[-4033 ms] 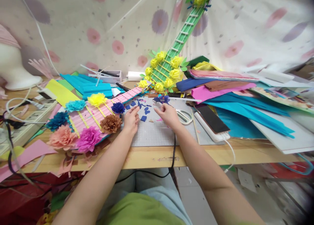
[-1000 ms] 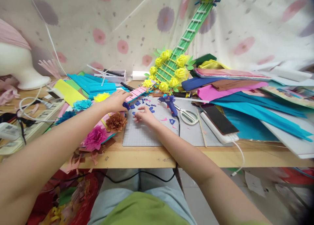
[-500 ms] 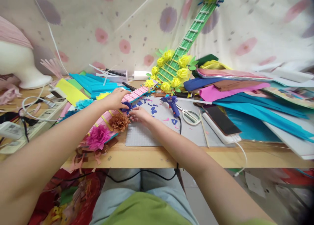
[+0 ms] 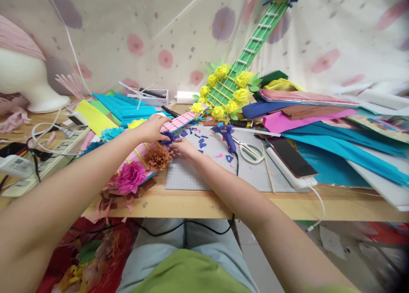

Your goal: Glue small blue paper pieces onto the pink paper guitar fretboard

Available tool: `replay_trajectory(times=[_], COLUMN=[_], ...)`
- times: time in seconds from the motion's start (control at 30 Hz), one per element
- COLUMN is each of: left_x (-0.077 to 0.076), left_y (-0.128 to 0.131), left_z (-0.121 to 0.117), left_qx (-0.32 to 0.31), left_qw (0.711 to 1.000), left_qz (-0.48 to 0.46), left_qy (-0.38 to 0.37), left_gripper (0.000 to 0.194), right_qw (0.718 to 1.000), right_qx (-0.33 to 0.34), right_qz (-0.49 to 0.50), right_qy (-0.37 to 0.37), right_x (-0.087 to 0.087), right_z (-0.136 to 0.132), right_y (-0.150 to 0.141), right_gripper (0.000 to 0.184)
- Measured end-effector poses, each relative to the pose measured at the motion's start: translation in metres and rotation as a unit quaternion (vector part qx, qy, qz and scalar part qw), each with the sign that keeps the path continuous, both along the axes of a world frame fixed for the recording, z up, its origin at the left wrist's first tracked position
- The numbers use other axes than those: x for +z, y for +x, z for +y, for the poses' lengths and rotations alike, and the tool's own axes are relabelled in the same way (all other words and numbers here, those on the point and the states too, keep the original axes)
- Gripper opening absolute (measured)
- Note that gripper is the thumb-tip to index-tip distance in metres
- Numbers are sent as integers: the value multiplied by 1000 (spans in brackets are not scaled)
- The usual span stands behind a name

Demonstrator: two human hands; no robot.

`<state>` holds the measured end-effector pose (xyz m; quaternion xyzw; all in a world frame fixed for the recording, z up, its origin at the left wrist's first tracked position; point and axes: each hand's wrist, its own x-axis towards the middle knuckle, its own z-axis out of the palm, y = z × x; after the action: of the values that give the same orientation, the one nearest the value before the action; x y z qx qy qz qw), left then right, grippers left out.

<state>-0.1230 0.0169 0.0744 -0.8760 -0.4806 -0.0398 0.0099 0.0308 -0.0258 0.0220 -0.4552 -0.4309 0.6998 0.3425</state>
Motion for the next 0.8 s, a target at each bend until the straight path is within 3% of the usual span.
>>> replay_trajectory(times=[0.3, 0.6, 0.8], left_x=[4, 0, 5], left_y=[4, 2, 2], left_z=[-6, -6, -17], left_qx=[16, 14, 17], left_qw=[1000, 999, 997], left_qz=[-4, -34, -68], left_qy=[-5, -16, -40], left_gripper=[66, 61, 75], right_qw=[1000, 1000, 1000], right_qx=[-8, 0, -4], right_qz=[16, 13, 12], right_qy=[-4, -10, 0], right_x=[14, 10, 6], right_z=[-5, 2, 2], right_y=[9, 14, 19], right_gripper=[13, 13, 13])
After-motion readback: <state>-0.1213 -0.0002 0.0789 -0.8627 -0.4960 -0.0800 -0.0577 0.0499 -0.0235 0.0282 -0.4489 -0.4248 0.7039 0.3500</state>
